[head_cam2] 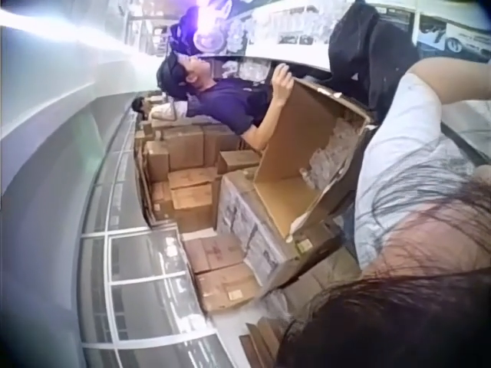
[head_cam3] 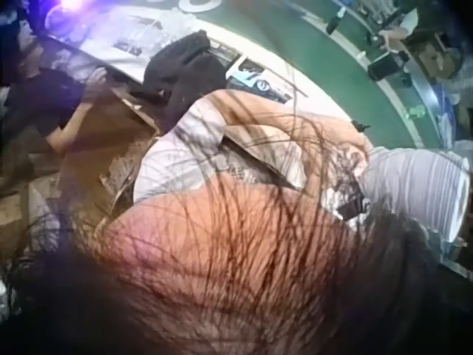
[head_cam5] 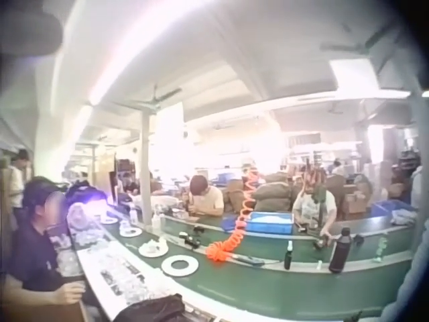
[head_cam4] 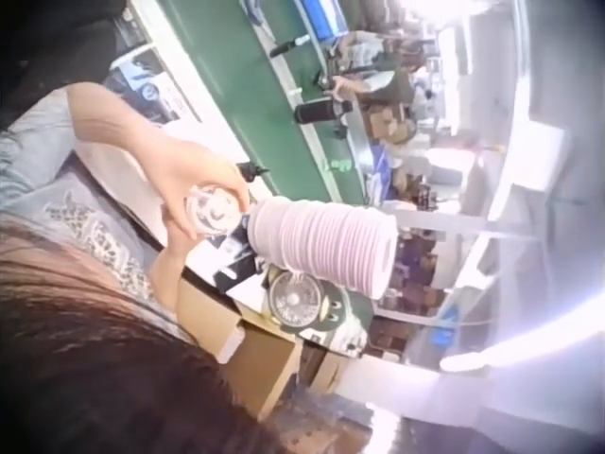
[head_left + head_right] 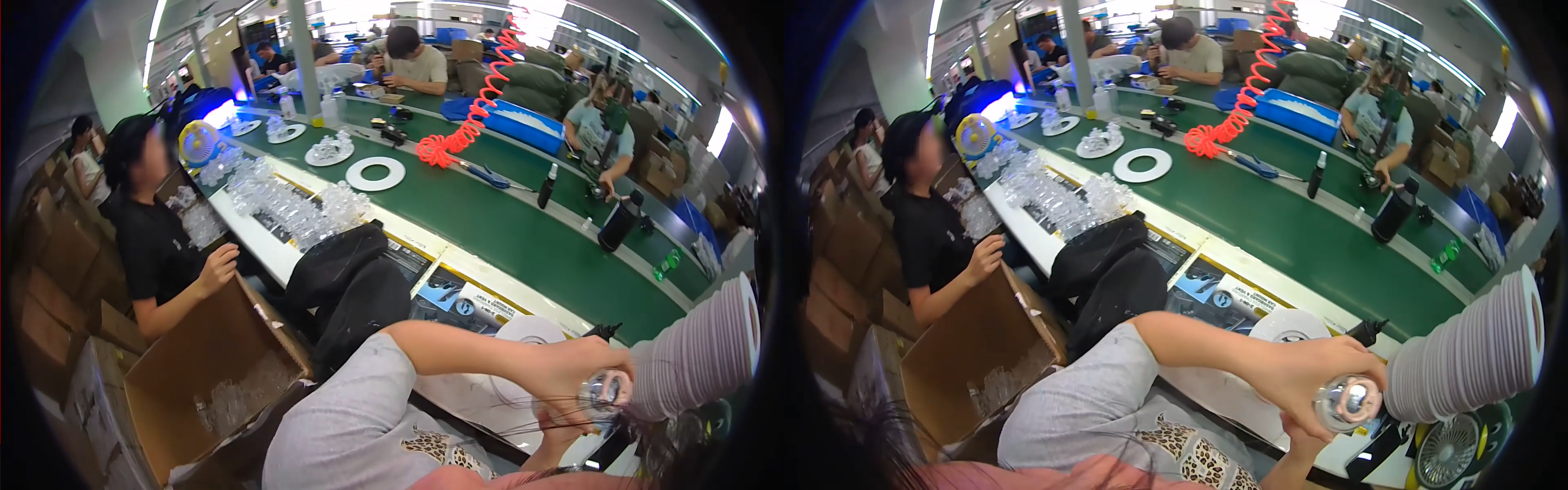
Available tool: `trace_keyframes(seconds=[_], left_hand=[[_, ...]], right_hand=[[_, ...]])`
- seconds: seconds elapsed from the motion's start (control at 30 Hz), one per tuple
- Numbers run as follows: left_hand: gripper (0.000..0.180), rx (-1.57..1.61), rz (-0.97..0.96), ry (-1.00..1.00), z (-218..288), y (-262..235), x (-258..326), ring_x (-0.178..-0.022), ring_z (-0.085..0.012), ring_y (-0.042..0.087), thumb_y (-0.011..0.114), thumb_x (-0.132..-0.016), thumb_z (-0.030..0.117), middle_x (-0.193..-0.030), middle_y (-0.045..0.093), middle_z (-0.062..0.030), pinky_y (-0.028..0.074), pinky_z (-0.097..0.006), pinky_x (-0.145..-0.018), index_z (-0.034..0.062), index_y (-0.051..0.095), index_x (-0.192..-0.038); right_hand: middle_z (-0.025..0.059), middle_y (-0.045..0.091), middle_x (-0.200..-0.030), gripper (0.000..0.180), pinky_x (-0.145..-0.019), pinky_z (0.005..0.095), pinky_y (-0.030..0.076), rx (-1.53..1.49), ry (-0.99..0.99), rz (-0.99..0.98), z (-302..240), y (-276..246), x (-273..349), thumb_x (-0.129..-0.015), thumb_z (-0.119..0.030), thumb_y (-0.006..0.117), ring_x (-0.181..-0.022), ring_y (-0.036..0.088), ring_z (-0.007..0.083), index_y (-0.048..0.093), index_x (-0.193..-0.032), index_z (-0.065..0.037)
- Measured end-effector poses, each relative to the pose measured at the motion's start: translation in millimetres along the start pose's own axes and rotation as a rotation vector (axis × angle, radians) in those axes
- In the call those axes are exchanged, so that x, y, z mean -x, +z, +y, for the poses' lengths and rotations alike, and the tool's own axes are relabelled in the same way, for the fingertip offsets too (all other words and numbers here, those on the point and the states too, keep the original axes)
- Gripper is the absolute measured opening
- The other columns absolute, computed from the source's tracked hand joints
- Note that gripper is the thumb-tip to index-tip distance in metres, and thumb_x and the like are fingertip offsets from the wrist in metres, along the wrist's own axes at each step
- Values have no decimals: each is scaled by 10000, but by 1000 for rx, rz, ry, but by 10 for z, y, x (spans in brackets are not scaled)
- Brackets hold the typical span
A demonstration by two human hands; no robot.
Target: Applying seals to rings and assembling various components of baby bottles at an industrial workbench.
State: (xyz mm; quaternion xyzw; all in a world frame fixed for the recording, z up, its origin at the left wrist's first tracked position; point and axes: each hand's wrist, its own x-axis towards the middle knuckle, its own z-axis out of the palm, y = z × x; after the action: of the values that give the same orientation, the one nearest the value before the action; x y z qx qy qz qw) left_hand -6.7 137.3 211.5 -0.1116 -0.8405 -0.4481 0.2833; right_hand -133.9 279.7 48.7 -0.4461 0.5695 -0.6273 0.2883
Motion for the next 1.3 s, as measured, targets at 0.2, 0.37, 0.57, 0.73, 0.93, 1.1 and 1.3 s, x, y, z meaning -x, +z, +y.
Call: trace_keyframes(seconds=[0.2,0.37,0.57,0.73,0.93,1.1,1.3], left_hand=[[827,-105,253,31,408,-478,-80,-1044,-220,562,846,-560,218,-1108,565,-111,420,-342,-931,46,423,-1249],[780,-416,544,-76,717,-1082,361,-1081,-188,545,838,-639,187,-1139,569,-88,423,-336,-960,62,414,-1281],[796,-723,1017,-313,1143,-1687,1406,-1072,-206,565,844,-635,165,-1152,580,-106,457,-352,-940,65,410,-1294],[789,-1286,1400,-539,1477,-2332,2603,-1022,-231,592,858,-609,296,-1132,607,-123,479,-330,-878,49,464,-1246],[764,-1555,1623,-1020,1583,-2308,3199,-1005,-233,609,840,-615,338,-1118,623,-122,475,-343,-848,56,482,-1228],[735,-1523,1703,-855,1447,-2582,4127,-1009,-312,610,800,-629,419,-1122,625,-156,467,-388,-857,78,493,-1204],[776,-1534,1725,-1049,1020,-2672,3981,-1021,-339,602,798,-619,428,-1117,624,-169,462,-395,-868,82,466,-1229]], right_hand=[[200,428,-1302,967,-1031,433,355,-81,-721,383,-400,354,-291,-694,-496,766,-1205,445,312,261,-1349,6],[138,609,-834,243,-735,321,437,-220,-456,-59,49,622,-125,-830,-176,625,-727,551,211,534,-958,9],[61,623,-679,23,-626,255,450,-152,-257,-552,126,1019,-61,-807,-23,624,-629,573,131,610,-798,-8],[59,637,-689,12,-624,251,453,-148,-262,-569,154,996,-90,-807,-14,624,-633,580,122,625,-810,-3],[71,648,-704,35,-609,239,459,-130,-147,-503,198,957,-94,-818,-17,621,-629,597,116,633,-833,13],[80,656,-705,55,-589,233,459,-155,-134,-519,192,954,-75,-818,-24,629,-616,603,115,641,-841,24],[85,661,-713,54,-594,234,465,-128,-131,-501,210,946,-98,-813,-20,631,-626,613,118,644,-848,20]])
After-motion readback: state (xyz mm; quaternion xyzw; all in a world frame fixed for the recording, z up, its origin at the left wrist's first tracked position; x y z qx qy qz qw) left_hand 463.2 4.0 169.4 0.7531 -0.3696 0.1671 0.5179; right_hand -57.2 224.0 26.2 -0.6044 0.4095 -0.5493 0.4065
